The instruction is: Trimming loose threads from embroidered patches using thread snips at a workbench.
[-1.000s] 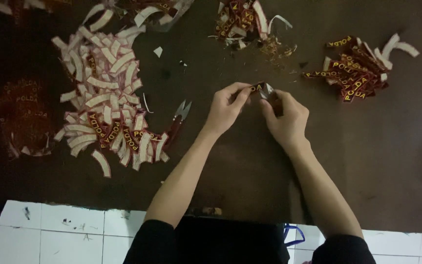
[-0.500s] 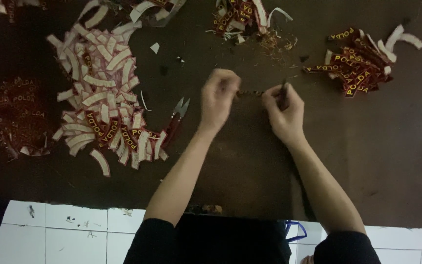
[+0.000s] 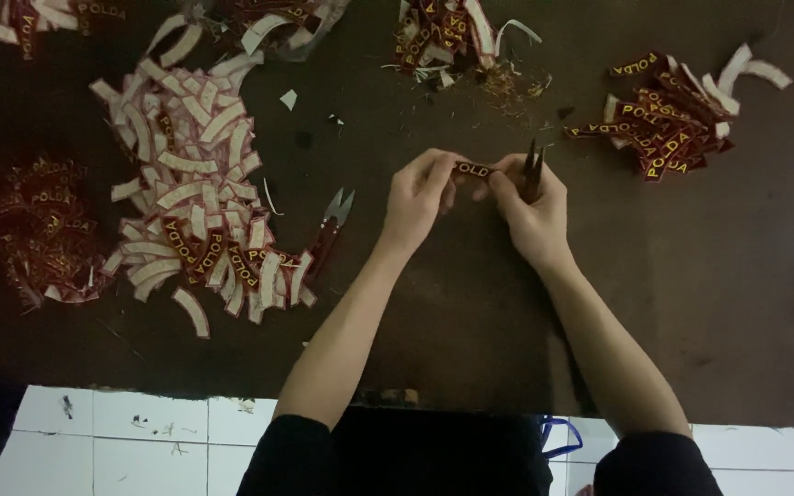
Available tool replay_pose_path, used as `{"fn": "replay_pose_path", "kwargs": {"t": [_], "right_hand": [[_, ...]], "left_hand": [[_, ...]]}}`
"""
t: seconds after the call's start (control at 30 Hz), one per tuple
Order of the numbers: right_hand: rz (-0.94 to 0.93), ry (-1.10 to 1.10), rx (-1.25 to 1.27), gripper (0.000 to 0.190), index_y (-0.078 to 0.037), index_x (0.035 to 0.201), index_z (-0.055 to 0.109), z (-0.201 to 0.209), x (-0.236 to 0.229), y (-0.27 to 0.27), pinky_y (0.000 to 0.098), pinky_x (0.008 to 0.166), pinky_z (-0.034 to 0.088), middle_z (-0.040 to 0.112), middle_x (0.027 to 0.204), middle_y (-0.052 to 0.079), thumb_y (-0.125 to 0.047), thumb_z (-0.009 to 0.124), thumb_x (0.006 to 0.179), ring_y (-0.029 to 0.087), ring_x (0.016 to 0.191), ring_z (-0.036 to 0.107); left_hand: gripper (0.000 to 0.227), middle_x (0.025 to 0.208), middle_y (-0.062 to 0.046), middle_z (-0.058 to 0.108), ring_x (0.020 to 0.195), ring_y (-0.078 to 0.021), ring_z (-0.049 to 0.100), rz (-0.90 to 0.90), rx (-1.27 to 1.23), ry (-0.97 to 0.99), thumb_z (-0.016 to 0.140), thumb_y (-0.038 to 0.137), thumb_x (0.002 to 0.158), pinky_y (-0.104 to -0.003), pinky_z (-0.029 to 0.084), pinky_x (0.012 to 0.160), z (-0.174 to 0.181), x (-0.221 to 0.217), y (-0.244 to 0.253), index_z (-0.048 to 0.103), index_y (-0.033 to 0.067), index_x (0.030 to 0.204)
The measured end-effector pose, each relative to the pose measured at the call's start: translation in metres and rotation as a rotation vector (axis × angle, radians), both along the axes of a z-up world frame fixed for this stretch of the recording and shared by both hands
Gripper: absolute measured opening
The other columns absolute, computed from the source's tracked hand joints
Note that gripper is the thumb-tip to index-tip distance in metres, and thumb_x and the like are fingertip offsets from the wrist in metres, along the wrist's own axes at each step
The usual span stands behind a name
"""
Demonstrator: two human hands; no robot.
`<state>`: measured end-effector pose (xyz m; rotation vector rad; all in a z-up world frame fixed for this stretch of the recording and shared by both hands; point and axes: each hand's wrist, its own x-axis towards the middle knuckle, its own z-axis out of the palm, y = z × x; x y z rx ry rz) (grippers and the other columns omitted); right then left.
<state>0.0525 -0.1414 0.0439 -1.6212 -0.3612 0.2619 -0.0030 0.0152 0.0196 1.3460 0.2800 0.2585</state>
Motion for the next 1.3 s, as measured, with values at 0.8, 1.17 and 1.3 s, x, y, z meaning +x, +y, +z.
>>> {"fn": "replay_pose_path", "kwargs": {"t": [0.8, 1.17, 1.3], "right_hand": [[0.145, -0.338, -0.501, 0.029, 0.003, 0.107, 0.077, -0.029, 0.018, -0.034, 0.0339, 0.046, 0.051, 0.072, 0.073, 0.018, -0.026, 0.078, 0.105, 0.031, 0.062, 0.072], [0.096, -0.230, -0.121, 0.028, -0.001, 0.123, 0.063, -0.021, 0.019, -0.025, 0.0308, 0.055, 0.047, 0.068, 0.112, 0.016, -0.012, 0.073, 0.100, 0.017, 0.068, 0.060], [-0.023, -0.171, -0.170, 0.007, 0.000, 0.107, 0.073, -0.025, 0.024, -0.022, 0.0310, 0.056, 0.050, 0.067, 0.079, 0.013, -0.007, 0.071, 0.106, 0.019, 0.064, 0.063]], "left_hand": [[0.039, 0.103, 0.003, 0.056, 0.082, -0.0200, 0.070, 0.169, 0.903, -0.345, 0.080, -0.005, 0.087, -0.029, 0.064, 0.054, -0.023, -0.003, -0.003, 0.059, 0.0190, 0.110], [0.013, 0.090, 0.001, 0.069, 0.082, -0.0158, 0.071, 0.045, 0.411, -0.236, 0.074, 0.004, 0.095, -0.030, 0.060, 0.062, -0.021, 0.003, -0.012, 0.069, 0.0150, 0.099], [0.015, 0.071, -0.001, 0.066, 0.065, -0.0070, 0.061, -0.023, 0.209, -0.078, 0.066, 0.022, 0.102, -0.027, 0.055, 0.059, -0.005, 0.000, -0.004, 0.073, 0.0124, 0.094]]}}
